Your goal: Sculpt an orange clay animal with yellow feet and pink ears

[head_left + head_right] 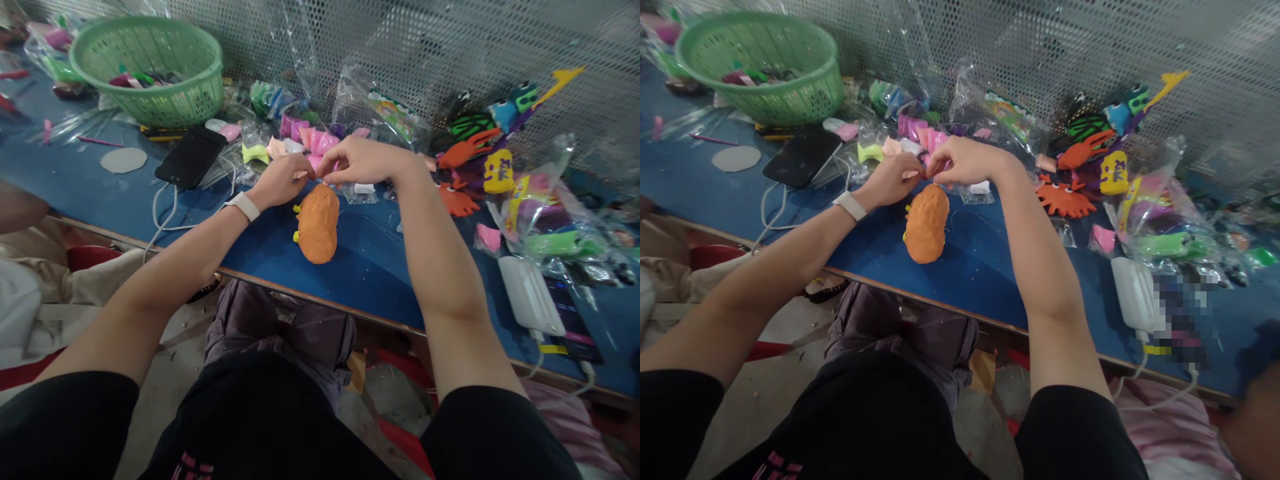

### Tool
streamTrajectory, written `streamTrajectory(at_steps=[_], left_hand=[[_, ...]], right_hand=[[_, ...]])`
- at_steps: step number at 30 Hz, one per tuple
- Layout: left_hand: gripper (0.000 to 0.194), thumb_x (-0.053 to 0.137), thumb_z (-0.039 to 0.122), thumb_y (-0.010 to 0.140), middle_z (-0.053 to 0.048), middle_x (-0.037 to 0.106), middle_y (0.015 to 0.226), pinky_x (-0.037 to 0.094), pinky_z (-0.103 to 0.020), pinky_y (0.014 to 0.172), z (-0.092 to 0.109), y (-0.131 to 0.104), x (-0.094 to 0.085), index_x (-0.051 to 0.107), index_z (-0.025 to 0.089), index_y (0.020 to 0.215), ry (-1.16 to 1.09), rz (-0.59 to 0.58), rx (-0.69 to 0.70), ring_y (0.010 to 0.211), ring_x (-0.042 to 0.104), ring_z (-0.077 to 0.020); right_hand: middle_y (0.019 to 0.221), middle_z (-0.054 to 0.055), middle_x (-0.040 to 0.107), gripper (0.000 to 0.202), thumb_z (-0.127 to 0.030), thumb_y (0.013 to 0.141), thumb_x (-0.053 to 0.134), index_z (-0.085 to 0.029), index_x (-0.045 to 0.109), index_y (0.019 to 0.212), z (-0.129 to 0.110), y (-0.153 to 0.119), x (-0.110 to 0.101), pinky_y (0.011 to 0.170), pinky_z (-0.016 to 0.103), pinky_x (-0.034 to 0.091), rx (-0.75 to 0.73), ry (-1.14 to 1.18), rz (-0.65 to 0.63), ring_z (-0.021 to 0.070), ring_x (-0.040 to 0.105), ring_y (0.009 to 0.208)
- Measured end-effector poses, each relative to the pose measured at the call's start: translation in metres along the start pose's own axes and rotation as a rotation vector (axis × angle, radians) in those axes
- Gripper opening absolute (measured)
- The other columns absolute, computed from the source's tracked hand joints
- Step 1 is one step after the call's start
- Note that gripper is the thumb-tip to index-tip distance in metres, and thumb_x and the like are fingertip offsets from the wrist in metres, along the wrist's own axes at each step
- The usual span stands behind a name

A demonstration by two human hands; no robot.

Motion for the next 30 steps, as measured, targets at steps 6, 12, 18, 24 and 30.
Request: streamTrajectory(at_steps=[6, 12, 18, 24, 30], left_hand=[[0.031, 0.057, 0.016, 0.104, -0.008, 0.088, 0.12, 0.061, -0.043, 0.109, -0.0037, 0.0009, 0.0027, 0.086, 0.024, 0.11, 0.015, 0.024, 0.025, 0.119, 0.081, -0.0273], [0.03, 0.058, 0.014, 0.104, -0.008, 0.086, 0.119, 0.061, -0.041, 0.11, -0.0036, 0.0007, 0.0021, 0.086, 0.023, 0.11, 0.024, 0.021, 0.017, 0.12, 0.081, -0.0272], [0.029, 0.06, 0.015, 0.103, -0.007, 0.086, 0.117, 0.062, -0.04, 0.109, -0.0041, 0.0003, 0.0022, 0.086, 0.024, 0.11, 0.03, 0.04, 0.023, 0.117, 0.081, -0.0261], [0.03, 0.06, 0.014, 0.104, -0.007, 0.087, 0.119, 0.062, -0.042, 0.11, -0.0046, -0.0001, 0.0024, 0.087, 0.024, 0.111, 0.0, 0.044, 0.007, 0.118, 0.082, -0.027], [0.03, 0.06, 0.015, 0.103, -0.008, 0.087, 0.12, 0.063, -0.045, 0.113, -0.005, 0.0002, 0.003, 0.088, 0.022, 0.111, -0.032, 0.037, 0.018, 0.119, 0.082, -0.0278]], right_hand=[[0.121, 0.008, 0.088, 0.043, -0.055, 0.098, 0.089, -0.028, 0.092, 0.131, -0.0026, -0.0023, -0.0016, 0.094, 0.044, 0.066, 0.006, -0.088, -0.056, 0.0313, 0.083, 0.107], [0.124, 0.008, 0.088, 0.043, -0.055, 0.099, 0.091, -0.029, 0.091, 0.133, -0.0013, -0.0014, -0.0006, 0.096, 0.045, 0.066, 0.021, -0.072, -0.075, 0.0329, 0.083, 0.111], [0.12, 0.006, 0.088, 0.044, -0.057, 0.097, 0.094, -0.031, 0.091, 0.132, 0.0003, -0.0013, 0.001, 0.092, 0.043, 0.066, 0.037, -0.021, -0.084, 0.031, 0.084, 0.106], [0.118, 0.006, 0.088, 0.047, -0.058, 0.098, 0.092, -0.03, 0.09, 0.135, 0.0014, -0.0029, -0.0014, 0.085, 0.041, 0.065, 0.038, -0.038, -0.07, 0.0281, 0.083, 0.097], [0.116, 0.006, 0.088, 0.045, -0.056, 0.097, 0.093, -0.03, 0.091, 0.134, -0.0004, -0.0033, -0.0025, 0.083, 0.04, 0.064, 0.046, -0.045, -0.049, 0.027, 0.083, 0.094]])
Point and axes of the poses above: each hand's wrist, its own y-axis towards the middle knuckle, its own x-axis out of the palm, z = x × y, the point moved 4 cm from there along y, towards the middle knuckle
